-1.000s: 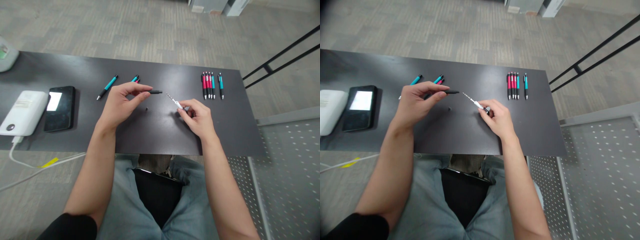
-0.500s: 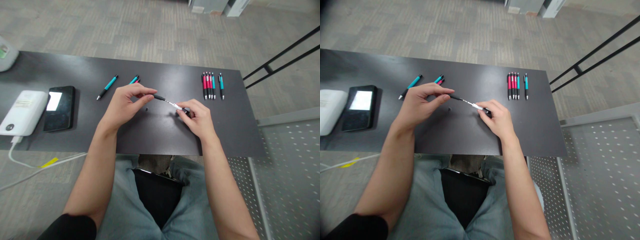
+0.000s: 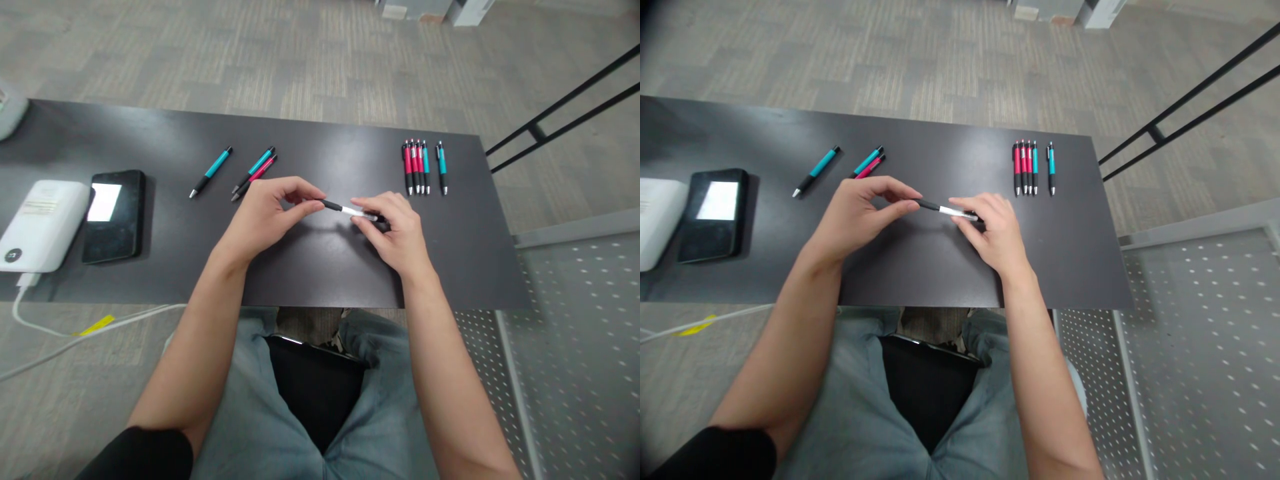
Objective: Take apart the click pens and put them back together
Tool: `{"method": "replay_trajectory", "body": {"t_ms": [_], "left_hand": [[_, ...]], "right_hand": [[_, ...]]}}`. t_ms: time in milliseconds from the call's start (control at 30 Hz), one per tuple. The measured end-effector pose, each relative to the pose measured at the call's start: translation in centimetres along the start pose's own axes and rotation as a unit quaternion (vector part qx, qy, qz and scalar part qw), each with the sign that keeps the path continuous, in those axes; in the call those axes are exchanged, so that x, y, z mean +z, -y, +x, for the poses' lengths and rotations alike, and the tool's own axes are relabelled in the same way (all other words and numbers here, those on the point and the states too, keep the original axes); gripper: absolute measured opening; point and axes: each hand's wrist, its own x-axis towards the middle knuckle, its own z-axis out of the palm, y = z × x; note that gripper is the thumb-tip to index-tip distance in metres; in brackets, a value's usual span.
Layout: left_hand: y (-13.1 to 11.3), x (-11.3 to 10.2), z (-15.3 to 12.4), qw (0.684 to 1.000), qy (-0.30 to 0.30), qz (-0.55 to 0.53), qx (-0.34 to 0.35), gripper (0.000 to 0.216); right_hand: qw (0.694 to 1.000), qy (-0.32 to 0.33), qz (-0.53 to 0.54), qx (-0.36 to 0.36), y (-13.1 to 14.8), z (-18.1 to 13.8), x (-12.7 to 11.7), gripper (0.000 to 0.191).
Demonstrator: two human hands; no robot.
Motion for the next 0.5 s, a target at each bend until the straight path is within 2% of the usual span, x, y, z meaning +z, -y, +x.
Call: {"method": "replay_trajectory", "body": {"t_ms": [267, 400, 500], "left_hand": [[-0.36, 0.17, 0.06, 1.0, -0.012, 0.003, -0.011, 0.024], [-0.34, 0.3, 0.12, 1.0, -0.014, -0.002, -0.009, 0.022], [-0.23, 0.28, 0.08, 1.0, -0.006, -0.009, -0.011, 0.024]], "right_hand": [[0.997, 0.05, 0.038, 0.044, 0.31, 0.05, 0.02, 0.042], [0.995, 0.048, 0.05, 0.07, 0.3, -0.31, 0.26, 0.04], [0.996, 0.035, 0.055, 0.061, 0.42, -0.2, 0.24, 0.04]]}}
